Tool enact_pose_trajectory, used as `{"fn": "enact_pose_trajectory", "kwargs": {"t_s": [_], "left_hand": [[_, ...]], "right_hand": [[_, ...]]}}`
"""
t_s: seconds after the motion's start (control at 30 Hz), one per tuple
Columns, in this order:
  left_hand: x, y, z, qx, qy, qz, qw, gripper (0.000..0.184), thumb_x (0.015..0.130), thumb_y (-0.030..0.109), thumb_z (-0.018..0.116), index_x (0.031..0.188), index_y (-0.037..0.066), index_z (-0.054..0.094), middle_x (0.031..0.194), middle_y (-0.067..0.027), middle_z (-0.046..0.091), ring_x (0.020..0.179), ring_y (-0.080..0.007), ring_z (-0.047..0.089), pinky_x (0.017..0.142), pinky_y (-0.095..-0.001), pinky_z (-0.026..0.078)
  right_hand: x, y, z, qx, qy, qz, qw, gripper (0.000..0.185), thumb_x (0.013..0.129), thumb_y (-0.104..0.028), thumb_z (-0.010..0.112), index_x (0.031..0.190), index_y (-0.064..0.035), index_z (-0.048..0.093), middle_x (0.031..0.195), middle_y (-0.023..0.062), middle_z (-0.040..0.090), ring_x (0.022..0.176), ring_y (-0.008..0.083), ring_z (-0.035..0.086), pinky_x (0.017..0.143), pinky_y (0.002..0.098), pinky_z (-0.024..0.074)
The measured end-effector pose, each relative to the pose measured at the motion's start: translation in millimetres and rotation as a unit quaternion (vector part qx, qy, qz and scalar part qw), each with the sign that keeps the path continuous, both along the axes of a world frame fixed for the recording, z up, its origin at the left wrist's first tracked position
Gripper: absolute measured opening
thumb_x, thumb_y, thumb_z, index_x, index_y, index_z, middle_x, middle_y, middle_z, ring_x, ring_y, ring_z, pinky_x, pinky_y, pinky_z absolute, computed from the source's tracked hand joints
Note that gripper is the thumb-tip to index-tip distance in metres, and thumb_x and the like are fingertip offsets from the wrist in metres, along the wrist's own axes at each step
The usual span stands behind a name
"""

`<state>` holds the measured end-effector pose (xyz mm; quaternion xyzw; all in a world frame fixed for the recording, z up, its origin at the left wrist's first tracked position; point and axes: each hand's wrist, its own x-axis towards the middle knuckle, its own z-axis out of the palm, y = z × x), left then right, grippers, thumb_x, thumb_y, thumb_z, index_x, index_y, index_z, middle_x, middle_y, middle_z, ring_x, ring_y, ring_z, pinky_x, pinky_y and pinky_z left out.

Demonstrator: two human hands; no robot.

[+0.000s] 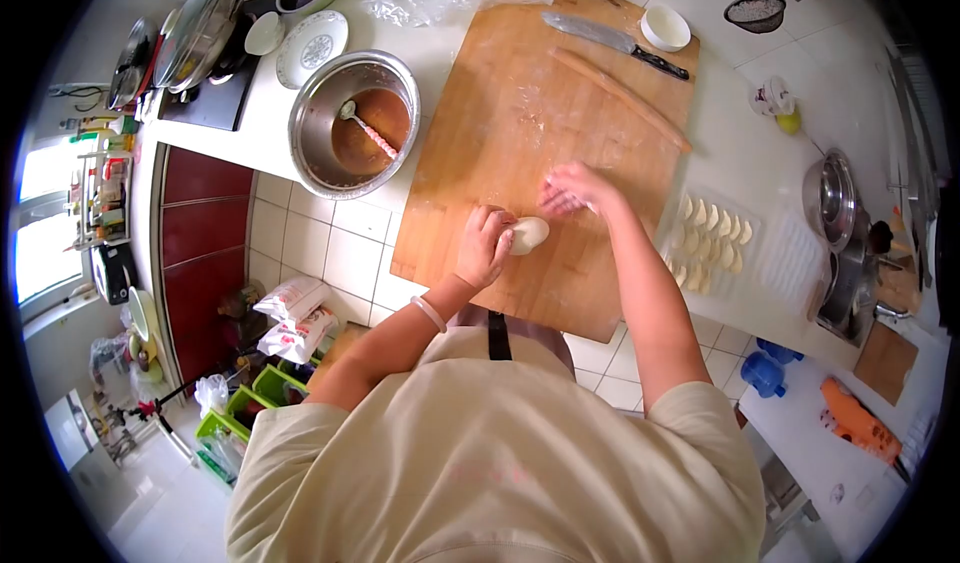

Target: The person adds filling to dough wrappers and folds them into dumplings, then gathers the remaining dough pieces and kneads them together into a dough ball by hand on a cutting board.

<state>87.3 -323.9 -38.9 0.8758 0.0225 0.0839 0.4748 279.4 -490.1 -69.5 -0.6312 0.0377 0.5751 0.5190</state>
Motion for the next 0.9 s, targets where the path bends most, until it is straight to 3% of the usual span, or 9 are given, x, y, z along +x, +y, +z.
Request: {"fn": "enact_pose_trajectory", "kwargs": {"t_s": [0.1,0.27,0.33,0.47,0.53,0.57,0.77,0.83,0.9], "left_hand": [[3,1,2,0.006,-0.006,-0.02,1.0,0.017,0.089,0.015,0.053,0.099,0.003,0.056,0.097,-0.0158,0.056,0.093,-0.0357,0.052,0.083,-0.0429,0.044],[28,-15,19,0.122,0.081,-0.028,0.989,0.018,0.092,0.021,0.05,0.09,0.003,0.054,0.092,-0.0149,0.057,0.089,-0.0342,0.054,0.08,-0.0447,0.043],[41,-35,19,0.175,0.081,-0.033,0.981,0.019,0.092,0.023,0.051,0.09,0.005,0.055,0.092,-0.014,0.058,0.089,-0.0336,0.054,0.08,-0.0445,0.043],[32,-58,18,0.284,0.024,-0.05,0.957,0.018,0.089,0.027,0.054,0.088,0.009,0.058,0.092,-0.0105,0.059,0.089,-0.0305,0.055,0.079,-0.0424,0.042],[21,-58,4,0.299,-0.023,-0.055,0.952,0.017,0.087,0.027,0.056,0.089,0.01,0.059,0.091,-0.0092,0.058,0.089,-0.0293,0.055,0.078,-0.0413,0.042],[20,-58,-2,0.317,-0.073,-0.062,0.944,0.017,0.086,0.028,0.057,0.089,0.012,0.059,0.091,-0.0079,0.058,0.088,-0.0281,0.055,0.078,-0.0403,0.042],[84,-53,-12,0.319,-0.017,-0.047,0.946,0.012,0.082,0.024,0.057,0.084,0.013,0.063,0.088,-0.005,0.057,0.09,-0.0247,0.054,0.079,-0.0402,0.041],[100,-48,-14,0.309,-0.008,-0.068,0.949,0.013,0.083,0.024,0.056,0.082,0.012,0.063,0.087,-0.0056,0.057,0.091,-0.0248,0.054,0.08,-0.0399,0.041],[117,-45,-16,0.305,0.0,-0.081,0.949,0.014,0.083,0.024,0.056,0.083,0.012,0.064,0.087,-0.006,0.057,0.092,-0.0252,0.053,0.081,-0.0397,0.041]], "right_hand": [[19,39,-15,0.088,-0.051,-0.115,0.988,0.03,0.095,-0.025,0.057,0.115,-0.0039,0.057,0.096,0.012,0.069,0.071,0.0182,0.067,0.064,0.0315,0.0551],[40,69,-16,0.14,-0.376,-0.321,0.858,0.023,0.092,-0.021,0.059,0.102,-0.0006,0.064,0.091,0.003,0.068,0.07,0.0101,0.06,0.069,0.0256,0.0484],[15,27,-8,0.055,-0.343,-0.286,0.893,0.02,0.091,-0.018,0.058,0.089,-0.0002,0.065,0.087,0.0034,0.068,0.072,0.0094,0.059,0.069,0.0253,0.0466],[-89,-32,-24,0.071,-0.332,-0.295,0.893,0.019,0.091,-0.011,0.055,0.105,0.0005,0.057,0.09,0.0087,0.069,0.083,0.0143,0.065,0.073,0.0283,0.0504],[-128,-40,-26,0.065,-0.458,-0.24,0.853,0.033,0.088,-0.004,0.052,0.121,-0.0014,0.053,0.101,0.0142,0.068,0.095,0.024,0.066,0.083,0.0339,0.0514],[-137,-44,1,-0.011,-0.464,-0.15,0.873,0.039,0.085,-0.001,0.052,0.124,-0.0014,0.052,0.106,0.0169,0.067,0.098,0.0273,0.065,0.087,0.036,0.0506],[-151,-37,-23,0.065,-0.418,-0.263,0.867,0.037,0.083,0.0,0.052,0.12,0.0036,0.054,0.104,0.0211,0.066,0.092,0.0293,0.067,0.082,0.036,0.0523],[-148,-42,-20,-0.026,-0.341,-0.219,0.914,0.032,0.087,0.0,0.052,0.118,0.0055,0.053,0.097,0.0176,0.067,0.085,0.0276,0.068,0.078,0.0348,0.0537],[-146,-34,-22,0.034,-0.227,-0.282,0.932,0.028,0.088,-0.002,0.053,0.115,0.0059,0.054,0.094,0.0154,0.067,0.082,0.0251,0.068,0.075,0.033,0.054]]}}
